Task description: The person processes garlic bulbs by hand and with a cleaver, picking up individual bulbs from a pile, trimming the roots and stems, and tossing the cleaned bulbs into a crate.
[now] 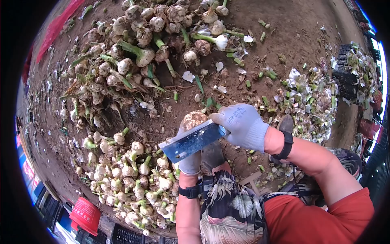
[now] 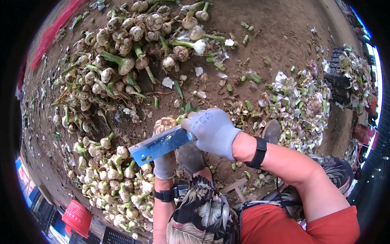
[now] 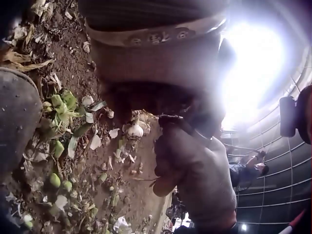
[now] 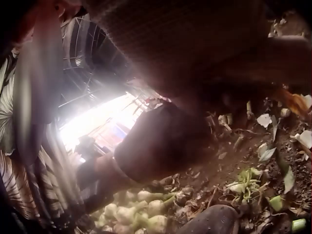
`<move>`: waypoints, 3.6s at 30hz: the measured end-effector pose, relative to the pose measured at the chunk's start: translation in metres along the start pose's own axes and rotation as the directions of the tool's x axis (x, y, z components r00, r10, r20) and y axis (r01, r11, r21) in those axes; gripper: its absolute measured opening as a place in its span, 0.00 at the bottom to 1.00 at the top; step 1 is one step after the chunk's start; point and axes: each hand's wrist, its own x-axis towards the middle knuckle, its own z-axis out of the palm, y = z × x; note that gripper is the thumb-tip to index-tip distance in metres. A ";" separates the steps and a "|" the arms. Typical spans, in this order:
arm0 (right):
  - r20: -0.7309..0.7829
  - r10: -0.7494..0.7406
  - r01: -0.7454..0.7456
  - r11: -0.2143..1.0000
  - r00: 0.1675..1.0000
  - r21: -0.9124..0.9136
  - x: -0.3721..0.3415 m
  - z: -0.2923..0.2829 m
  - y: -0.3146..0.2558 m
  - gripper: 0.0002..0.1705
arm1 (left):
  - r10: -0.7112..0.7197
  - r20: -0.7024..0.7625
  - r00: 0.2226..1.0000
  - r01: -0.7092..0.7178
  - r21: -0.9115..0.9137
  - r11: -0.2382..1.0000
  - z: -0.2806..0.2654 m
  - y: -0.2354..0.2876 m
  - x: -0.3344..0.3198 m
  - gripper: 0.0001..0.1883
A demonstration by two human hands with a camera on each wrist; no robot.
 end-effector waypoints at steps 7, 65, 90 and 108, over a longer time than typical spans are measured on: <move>-0.096 0.022 -0.019 0.999 0.995 0.034 -0.002 0.015 -0.002 0.13 | -0.006 0.087 0.996 -0.005 0.130 0.991 -0.017 -0.012 -0.010 0.17; 0.117 0.395 -0.393 0.748 0.911 0.536 0.036 0.002 0.044 0.21 | -0.413 0.228 0.882 0.471 -0.365 0.803 0.016 0.030 0.089 0.24; 0.344 0.397 -0.366 -0.022 0.851 0.930 0.009 0.024 0.032 0.21 | 0.126 0.215 0.968 -0.163 0.162 0.973 0.002 0.043 0.065 0.25; 0.383 0.593 -0.648 0.761 0.708 0.020 -0.059 0.057 0.101 0.23 | -0.463 0.644 0.609 0.290 0.362 0.886 -0.125 0.032 0.026 0.13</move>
